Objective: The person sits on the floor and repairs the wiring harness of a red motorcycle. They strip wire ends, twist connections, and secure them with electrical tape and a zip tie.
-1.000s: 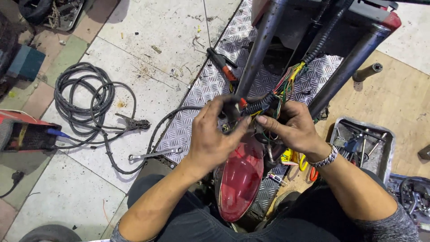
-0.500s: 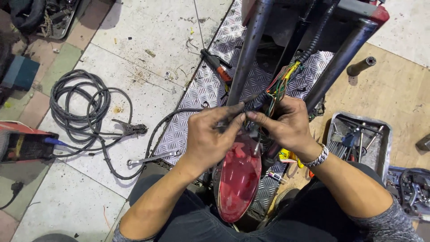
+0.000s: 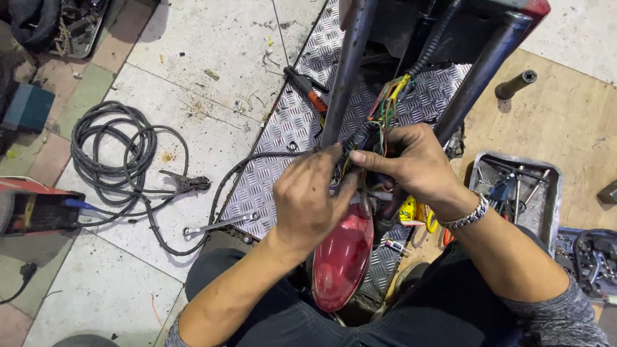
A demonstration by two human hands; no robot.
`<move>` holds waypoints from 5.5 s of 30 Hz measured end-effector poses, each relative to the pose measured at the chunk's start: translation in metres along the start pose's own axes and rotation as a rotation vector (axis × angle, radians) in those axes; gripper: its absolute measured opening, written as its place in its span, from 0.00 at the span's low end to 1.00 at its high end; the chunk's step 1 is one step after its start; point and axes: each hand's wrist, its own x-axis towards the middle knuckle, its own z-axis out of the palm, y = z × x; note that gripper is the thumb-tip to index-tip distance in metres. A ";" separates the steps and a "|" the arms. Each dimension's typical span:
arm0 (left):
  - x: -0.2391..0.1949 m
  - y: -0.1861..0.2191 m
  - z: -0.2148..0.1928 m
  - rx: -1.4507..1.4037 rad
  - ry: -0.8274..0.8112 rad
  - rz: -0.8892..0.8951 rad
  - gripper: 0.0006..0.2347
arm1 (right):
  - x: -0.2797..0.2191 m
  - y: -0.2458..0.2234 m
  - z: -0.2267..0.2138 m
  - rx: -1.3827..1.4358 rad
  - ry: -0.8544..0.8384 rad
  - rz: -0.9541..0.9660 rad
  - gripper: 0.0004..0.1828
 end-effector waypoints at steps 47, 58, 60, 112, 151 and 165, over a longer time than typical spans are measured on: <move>0.054 -0.007 -0.036 -0.674 -0.405 -0.537 0.11 | 0.003 -0.021 -0.030 -0.294 -0.242 -0.549 0.23; 0.017 0.015 0.002 0.552 0.096 0.252 0.13 | 0.013 0.019 -0.018 -0.171 -0.131 -0.587 0.20; 0.020 0.020 -0.002 0.602 0.086 0.258 0.15 | 0.012 0.012 -0.014 -0.158 -0.127 -0.593 0.21; 0.041 0.029 -0.014 -0.498 0.085 -0.035 0.07 | -0.046 -0.010 -0.038 -0.109 -0.179 -0.761 0.09; 0.051 0.029 -0.013 -0.562 0.043 -0.172 0.07 | -0.029 -0.014 -0.032 -0.683 0.062 -1.061 0.06; -0.001 0.007 -0.001 -0.369 0.091 -0.015 0.04 | -0.028 -0.007 -0.036 0.142 -0.347 -0.184 0.26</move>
